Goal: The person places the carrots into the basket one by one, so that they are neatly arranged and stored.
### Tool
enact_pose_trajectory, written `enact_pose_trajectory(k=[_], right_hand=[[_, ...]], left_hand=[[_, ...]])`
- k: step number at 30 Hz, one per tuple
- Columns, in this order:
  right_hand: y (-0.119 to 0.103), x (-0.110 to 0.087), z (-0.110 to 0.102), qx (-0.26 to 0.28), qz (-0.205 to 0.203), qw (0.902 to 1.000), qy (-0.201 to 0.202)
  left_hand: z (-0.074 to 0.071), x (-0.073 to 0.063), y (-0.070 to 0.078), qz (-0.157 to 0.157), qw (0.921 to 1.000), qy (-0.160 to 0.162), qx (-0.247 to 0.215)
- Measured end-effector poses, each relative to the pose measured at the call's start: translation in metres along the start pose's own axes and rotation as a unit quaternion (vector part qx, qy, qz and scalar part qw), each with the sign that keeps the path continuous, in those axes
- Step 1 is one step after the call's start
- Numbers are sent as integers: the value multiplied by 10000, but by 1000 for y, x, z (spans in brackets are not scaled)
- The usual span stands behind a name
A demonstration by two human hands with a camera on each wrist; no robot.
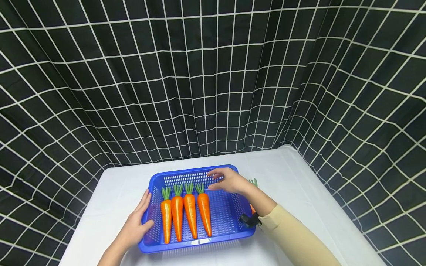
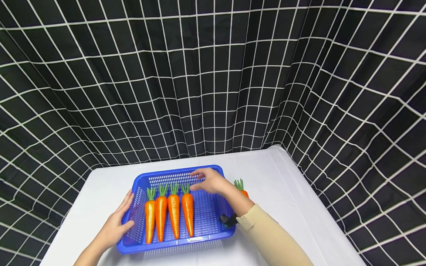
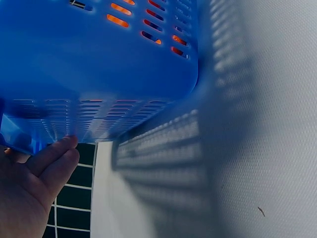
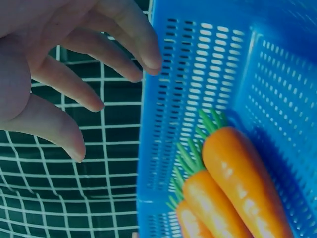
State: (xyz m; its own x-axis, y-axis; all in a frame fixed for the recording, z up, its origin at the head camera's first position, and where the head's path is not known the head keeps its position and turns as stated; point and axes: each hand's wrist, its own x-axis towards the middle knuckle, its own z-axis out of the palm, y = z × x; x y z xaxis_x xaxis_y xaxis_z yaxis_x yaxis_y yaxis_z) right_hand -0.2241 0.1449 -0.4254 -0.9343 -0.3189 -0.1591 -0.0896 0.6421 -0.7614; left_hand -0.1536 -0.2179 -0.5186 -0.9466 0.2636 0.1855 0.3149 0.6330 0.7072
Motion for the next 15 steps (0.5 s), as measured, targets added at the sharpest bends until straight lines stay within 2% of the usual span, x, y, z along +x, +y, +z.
enact_pose_trajectory(k=[9,15], right_hand=[[6,-13,-17,623,-24,9975,331],[21,-23,-32,750,23,9943,763]], left_hand=[[1,0,-1,34,10000,8,-36],[0,0,0,15,10000,1,-41]])
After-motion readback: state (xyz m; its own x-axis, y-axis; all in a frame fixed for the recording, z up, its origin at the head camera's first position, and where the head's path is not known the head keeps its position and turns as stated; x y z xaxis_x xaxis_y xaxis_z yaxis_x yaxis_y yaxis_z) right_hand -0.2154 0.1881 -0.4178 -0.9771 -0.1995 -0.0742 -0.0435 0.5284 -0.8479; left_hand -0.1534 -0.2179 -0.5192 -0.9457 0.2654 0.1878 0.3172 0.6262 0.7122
